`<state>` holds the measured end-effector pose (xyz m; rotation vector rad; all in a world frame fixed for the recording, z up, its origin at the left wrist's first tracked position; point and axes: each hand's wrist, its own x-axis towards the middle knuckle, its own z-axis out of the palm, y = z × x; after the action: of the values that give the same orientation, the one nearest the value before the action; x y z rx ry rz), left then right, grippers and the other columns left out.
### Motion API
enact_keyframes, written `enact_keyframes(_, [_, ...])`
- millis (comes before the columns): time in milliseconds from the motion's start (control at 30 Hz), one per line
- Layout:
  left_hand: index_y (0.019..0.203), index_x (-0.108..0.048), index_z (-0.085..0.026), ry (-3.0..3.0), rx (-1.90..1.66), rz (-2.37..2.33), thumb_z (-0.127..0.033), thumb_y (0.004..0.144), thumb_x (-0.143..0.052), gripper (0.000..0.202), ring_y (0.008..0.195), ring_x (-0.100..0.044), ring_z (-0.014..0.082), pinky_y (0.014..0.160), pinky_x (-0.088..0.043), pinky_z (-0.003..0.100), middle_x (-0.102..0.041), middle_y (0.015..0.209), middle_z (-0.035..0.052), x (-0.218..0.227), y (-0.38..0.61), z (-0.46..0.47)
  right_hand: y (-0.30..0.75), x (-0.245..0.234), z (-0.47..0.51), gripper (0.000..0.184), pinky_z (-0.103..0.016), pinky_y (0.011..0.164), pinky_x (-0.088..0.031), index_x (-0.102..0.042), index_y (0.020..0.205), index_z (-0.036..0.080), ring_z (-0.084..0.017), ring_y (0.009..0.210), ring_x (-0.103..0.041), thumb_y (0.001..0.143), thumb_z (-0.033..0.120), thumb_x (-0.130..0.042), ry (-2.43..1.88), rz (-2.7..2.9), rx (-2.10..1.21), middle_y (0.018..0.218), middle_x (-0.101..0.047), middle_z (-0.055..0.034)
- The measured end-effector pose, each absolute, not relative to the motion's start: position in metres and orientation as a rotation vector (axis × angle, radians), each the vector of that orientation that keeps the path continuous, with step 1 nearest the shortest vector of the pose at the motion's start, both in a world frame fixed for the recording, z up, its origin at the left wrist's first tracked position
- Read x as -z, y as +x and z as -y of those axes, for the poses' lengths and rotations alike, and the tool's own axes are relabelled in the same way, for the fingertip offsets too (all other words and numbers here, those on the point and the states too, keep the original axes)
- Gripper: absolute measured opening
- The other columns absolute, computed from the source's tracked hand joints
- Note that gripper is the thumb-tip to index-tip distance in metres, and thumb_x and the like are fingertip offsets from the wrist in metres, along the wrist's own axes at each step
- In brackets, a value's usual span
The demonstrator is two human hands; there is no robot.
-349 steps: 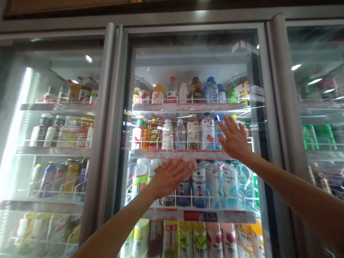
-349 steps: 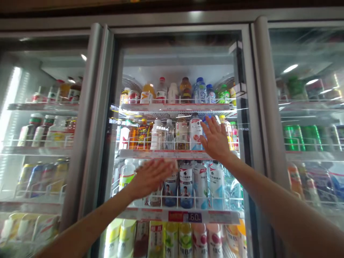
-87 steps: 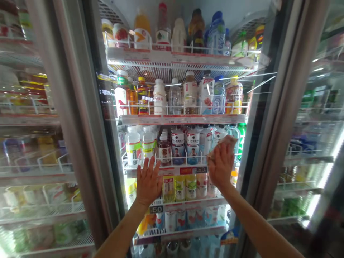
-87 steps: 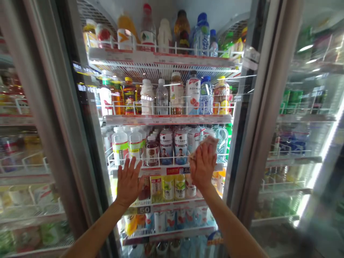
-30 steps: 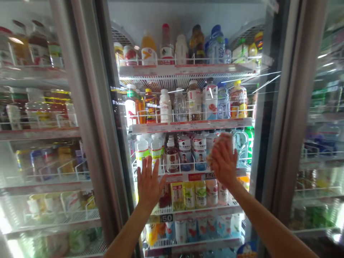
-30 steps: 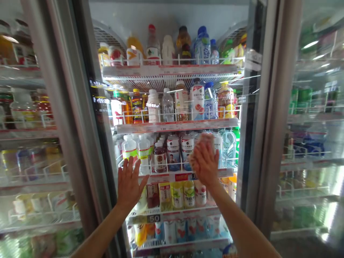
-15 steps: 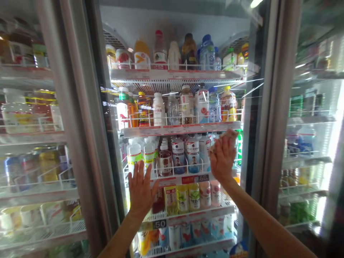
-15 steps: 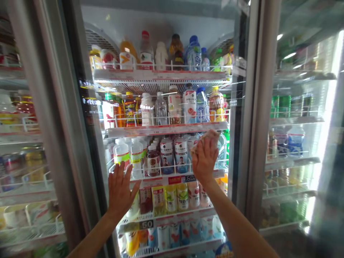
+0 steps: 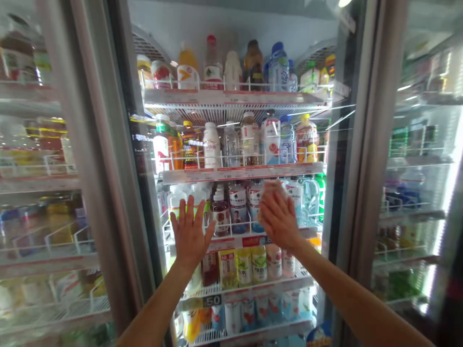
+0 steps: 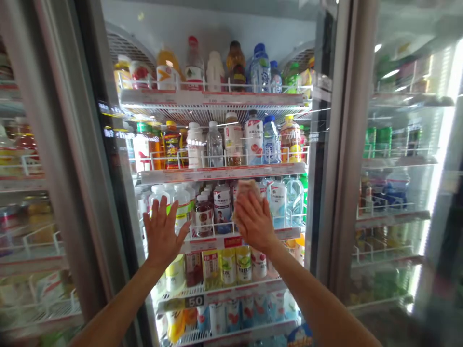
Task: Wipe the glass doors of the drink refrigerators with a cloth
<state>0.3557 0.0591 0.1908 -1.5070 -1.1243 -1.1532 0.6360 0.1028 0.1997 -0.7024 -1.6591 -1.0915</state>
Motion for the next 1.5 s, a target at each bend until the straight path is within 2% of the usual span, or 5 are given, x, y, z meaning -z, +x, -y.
enact_keyframes(633, [0.145,-0.004,-0.029,-1.493,1.088,1.175,-0.03,0.088,-0.044,0.07,0.141,-0.008,0.0269,0.112,-0.012,0.053,-0.011,0.154,0.0073,-0.191,0.358,-0.054,0.705,-0.224,-0.127,0.058,-0.055,0.108,-0.018,-0.026,0.143,0.023,-0.028,0.139,-0.021,0.088,0.026,-0.043,-0.9,1.157,1.008,0.148,-0.031,-0.011])
enact_keyframes(800, [0.145,-0.008,-0.027,-1.471,1.067,1.208,-0.031,0.089,-0.042,0.066,0.141,-0.01,0.0267,0.112,-0.014,0.053,-0.015,0.153,0.0099,-0.19,0.358,-0.053,0.676,-0.219,-0.114,0.053,-0.047,0.114,-0.012,-0.036,0.138,0.026,-0.02,0.138,-0.023,0.087,0.031,-0.047,-0.584,1.738,1.125,0.139,-0.046,-0.0032])
enact_keyframes(967, [0.144,-0.018,-0.026,-1.488,1.02,1.273,-0.035,0.09,-0.04,0.059,0.14,-0.015,0.0249,0.112,-0.016,0.049,-0.027,0.149,0.0115,-0.194,0.355,-0.045,0.693,-0.249,-0.129,0.052,-0.054,0.11,-0.014,-0.035,0.139,0.025,-0.026,0.137,-0.025,0.088,0.028,-0.042,-0.749,1.266,1.013,0.144,-0.038,-0.0091])
enact_keyframes(1200, [0.141,-0.029,-0.021,-1.411,1.164,1.359,-0.05,0.087,-0.039,0.061,0.139,-0.017,0.0303,0.109,-0.019,0.055,-0.023,0.15,0.0143,-0.263,0.354,-0.043,0.644,-0.256,-0.116,0.05,-0.046,0.115,-0.008,-0.038,0.136,0.029,-0.018,0.138,-0.023,0.087,0.031,-0.046,-0.516,1.742,1.135,0.139,-0.046,-0.0004])
enact_keyframes(1500, [0.142,-0.026,-0.019,-1.397,1.187,1.321,-0.053,0.087,-0.035,0.066,0.14,-0.013,0.0329,0.108,-0.016,0.059,-0.021,0.151,0.0144,-0.313,0.345,-0.061,0.661,-0.304,-0.126,0.052,-0.05,0.111,-0.017,-0.036,0.138,0.025,-0.023,0.138,-0.023,0.087,0.029,-0.045,-0.695,1.427,1.127,0.142,-0.042,-0.0058])
